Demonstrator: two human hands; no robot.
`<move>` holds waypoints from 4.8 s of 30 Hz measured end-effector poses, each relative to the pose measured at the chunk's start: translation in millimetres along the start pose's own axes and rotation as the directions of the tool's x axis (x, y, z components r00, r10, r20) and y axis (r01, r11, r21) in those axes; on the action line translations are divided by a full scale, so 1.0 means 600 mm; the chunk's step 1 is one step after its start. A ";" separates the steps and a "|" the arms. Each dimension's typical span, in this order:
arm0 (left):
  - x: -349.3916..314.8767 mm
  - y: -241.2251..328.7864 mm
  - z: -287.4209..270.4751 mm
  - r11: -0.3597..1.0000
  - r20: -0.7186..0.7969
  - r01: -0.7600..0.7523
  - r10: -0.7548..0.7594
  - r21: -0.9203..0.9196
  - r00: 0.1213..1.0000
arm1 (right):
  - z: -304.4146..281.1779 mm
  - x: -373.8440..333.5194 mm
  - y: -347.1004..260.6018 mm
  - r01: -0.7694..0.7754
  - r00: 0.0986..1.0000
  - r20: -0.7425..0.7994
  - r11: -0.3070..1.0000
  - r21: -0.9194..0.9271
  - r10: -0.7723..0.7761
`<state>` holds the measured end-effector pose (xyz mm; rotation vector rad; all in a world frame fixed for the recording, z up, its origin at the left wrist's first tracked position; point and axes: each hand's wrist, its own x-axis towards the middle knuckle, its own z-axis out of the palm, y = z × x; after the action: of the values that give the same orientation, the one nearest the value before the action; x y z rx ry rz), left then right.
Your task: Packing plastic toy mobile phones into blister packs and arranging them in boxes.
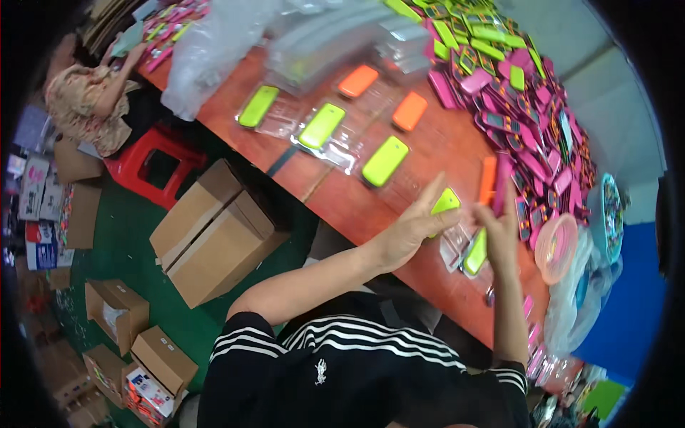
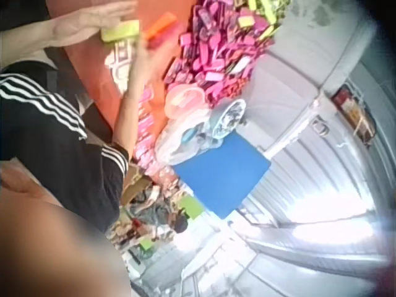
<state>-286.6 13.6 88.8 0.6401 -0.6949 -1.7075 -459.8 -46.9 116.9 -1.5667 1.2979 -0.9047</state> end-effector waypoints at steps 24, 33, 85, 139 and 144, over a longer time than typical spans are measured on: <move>0.062 0.107 -0.131 0.381 0.024 -0.166 0.351 0.910 0.936 | -0.007 0.247 0.017 0.351 0.934 0.215 0.847 -0.399 -0.285; 0.276 0.210 -0.189 0.415 -0.128 -0.137 0.549 0.899 0.826 | 0.176 0.423 -0.036 0.618 0.570 0.139 0.311 -0.722 -0.810; 0.073 -0.034 -0.077 -0.557 0.550 -0.569 -0.224 0.605 0.804 | 0.005 -0.063 0.108 0.534 0.844 0.450 0.537 -0.653 -0.292; 0.329 -0.293 0.301 0.752 0.285 -0.093 -0.130 0.653 0.950 | -0.451 -0.029 0.245 -0.046 0.993 -0.073 0.273 -0.961 -0.089; 0.322 -0.296 0.307 0.767 0.261 -0.080 -0.117 0.637 0.958 | -0.431 -0.023 0.245 -0.059 0.982 -0.087 0.166 -0.984 -0.167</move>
<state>-579.0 -116.8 71.6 0.8740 -1.5314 -1.5771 -750.7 -88.4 68.1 -2.5759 2.2246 -0.0354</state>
